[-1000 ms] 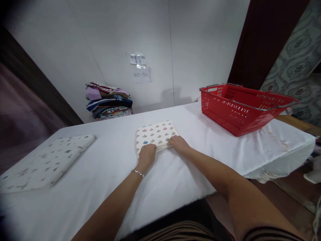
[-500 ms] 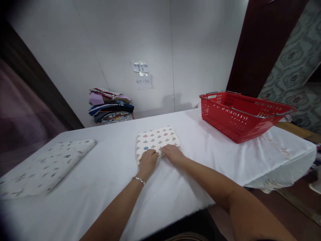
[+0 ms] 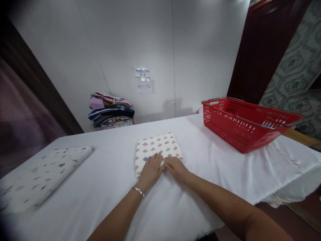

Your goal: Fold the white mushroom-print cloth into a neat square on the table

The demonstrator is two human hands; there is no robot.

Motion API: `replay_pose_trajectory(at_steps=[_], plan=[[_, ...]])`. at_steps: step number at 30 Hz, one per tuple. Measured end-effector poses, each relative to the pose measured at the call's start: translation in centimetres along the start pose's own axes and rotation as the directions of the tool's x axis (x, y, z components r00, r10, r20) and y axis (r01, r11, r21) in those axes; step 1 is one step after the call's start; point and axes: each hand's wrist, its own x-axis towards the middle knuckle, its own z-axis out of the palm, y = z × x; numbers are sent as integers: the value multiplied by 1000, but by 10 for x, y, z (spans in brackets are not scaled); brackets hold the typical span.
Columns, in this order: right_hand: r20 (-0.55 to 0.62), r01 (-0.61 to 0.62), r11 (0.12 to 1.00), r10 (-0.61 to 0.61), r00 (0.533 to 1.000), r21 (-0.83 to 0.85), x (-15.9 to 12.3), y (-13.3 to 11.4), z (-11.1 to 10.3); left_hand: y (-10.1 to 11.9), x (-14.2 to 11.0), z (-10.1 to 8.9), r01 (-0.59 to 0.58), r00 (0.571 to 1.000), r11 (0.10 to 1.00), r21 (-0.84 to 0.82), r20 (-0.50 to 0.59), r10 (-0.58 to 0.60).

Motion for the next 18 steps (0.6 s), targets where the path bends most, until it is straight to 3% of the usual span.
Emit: replay_pose_trajectory(at_steps=[4,6,8,11,15,18], plan=[[-66,-117,992,113,991,-56,39,9,-9,0,-6,9,-1,1000,999,48,31,-1],[3,-154,973,157,988,-170,59,18,-8,-1,-6,10,-8,999,998,55,33,6],[82,-249,925,282,956,-287,70,29,-3,-2,-8,11,-19,999,998,53,37,17],[144,-334,857,416,898,-393,71,43,8,0,-13,12,-26,999,999,24,45,25],[170,-329,844,430,886,-423,65,51,16,2,-9,1,31,992,995,-100,127,-18],[179,-325,840,434,883,-435,64,51,16,-8,13,-14,171,960,968,-186,253,-121]])
